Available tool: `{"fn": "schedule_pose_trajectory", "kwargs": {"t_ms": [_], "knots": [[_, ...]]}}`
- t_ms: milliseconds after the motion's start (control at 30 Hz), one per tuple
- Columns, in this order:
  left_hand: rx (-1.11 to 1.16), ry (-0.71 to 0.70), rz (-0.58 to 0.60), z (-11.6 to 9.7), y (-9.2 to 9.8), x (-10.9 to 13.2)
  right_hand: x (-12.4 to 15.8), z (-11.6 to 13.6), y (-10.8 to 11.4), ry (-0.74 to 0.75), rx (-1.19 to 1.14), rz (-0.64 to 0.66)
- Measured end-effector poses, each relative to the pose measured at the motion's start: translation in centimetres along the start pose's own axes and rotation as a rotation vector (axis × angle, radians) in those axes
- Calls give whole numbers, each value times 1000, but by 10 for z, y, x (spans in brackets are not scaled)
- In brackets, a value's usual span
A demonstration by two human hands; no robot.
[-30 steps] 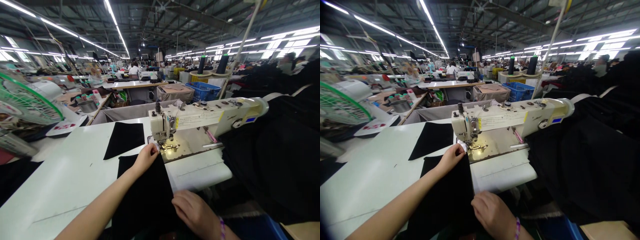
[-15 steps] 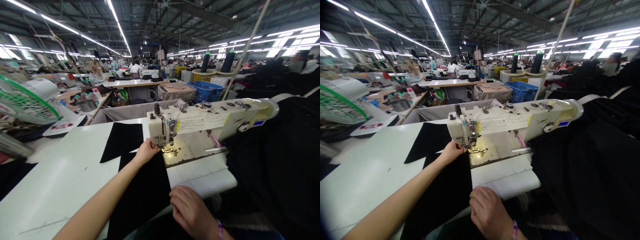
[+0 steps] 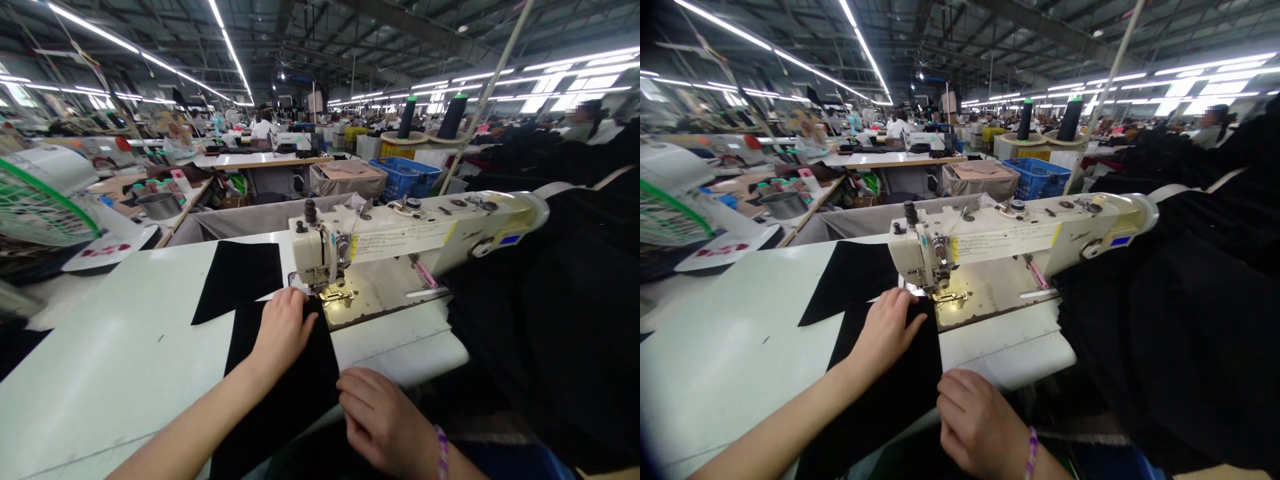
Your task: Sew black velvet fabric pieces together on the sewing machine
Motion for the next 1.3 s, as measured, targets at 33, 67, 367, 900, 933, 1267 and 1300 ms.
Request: {"fn": "schedule_pose_trajectory", "kwargs": {"t_ms": [33, 67, 367, 900, 933, 1267, 1300], "knots": [[-10, -89, 103, -16, -9, 20, 0, 0, 0, 3, -2, 4], [19, -191, 233, -31, -20, 42, -1, -1, -1, 1, -5, 9], [-134, -643, 391, -36, -40, 98, -32, -26, -7, -62, -16, 25], [-149, -642, 291, -5, -21, 11, -95, -82, -33, -118, 347, 197], [-150, -634, 297, -2, -21, 6, -99, -86, -35, -126, 351, 199], [-158, -466, 265, 23, -18, -19, -78, -71, -23, -194, 312, 105], [-162, -446, 246, 26, -17, -20, -69, -67, -18, -205, 284, 71]]}}
Point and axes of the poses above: each hand's wrist, its own x-axis away from the middle knuckle, its own y-axis out of the back of the hand, z = x × y, the point moved 10 cm from there along -x, towards the middle knuckle, and after that the axes turned 12 degrees about x, right-handed, at the moved point
